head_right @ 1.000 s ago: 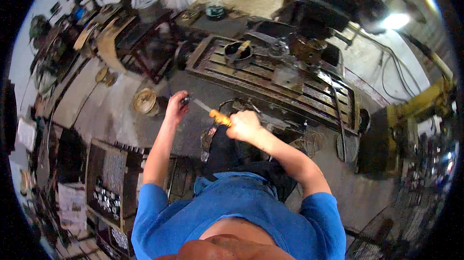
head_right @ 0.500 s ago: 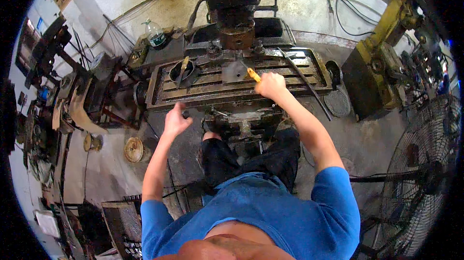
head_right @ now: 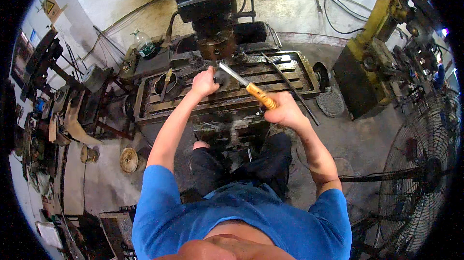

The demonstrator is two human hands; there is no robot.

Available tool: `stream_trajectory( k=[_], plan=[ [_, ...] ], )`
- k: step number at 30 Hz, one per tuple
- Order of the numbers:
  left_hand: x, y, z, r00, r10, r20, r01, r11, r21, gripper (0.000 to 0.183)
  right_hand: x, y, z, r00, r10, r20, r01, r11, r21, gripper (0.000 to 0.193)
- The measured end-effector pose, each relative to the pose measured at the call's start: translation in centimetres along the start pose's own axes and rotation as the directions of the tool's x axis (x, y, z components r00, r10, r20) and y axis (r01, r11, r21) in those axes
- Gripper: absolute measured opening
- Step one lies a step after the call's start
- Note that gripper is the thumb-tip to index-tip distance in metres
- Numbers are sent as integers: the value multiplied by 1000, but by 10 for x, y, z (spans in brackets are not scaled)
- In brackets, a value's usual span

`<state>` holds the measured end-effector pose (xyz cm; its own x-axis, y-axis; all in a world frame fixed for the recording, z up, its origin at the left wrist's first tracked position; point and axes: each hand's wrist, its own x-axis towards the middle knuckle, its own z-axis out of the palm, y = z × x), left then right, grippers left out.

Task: The person operates a milling machine to process metal components, using an air nozzle to clear debris and placing the components into a tray.

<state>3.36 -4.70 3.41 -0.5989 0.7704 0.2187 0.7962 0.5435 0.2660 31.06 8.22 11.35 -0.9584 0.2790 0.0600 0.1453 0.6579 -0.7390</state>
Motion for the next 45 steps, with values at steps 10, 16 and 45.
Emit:
stream_trajectory(
  k=[10, 16, 45],
  plan=[
    [9, -5, 20, 994, 95, -47, -93, 995, 40, 27, 41, 114, 58, 976, 119, -183, -25, 893, 449, 32],
    [19, -1, 26, 989, 105, -101, -104, 994, 19, 20, 30, 130, 84, 884, 380, -271, -416, 905, -89, 33],
    [54, -12, 41, 933, -352, -78, 316, 904, -289, 36, 34, -64, -221, 199, -624, -756, 904, 415, -105, 55]
  ],
)
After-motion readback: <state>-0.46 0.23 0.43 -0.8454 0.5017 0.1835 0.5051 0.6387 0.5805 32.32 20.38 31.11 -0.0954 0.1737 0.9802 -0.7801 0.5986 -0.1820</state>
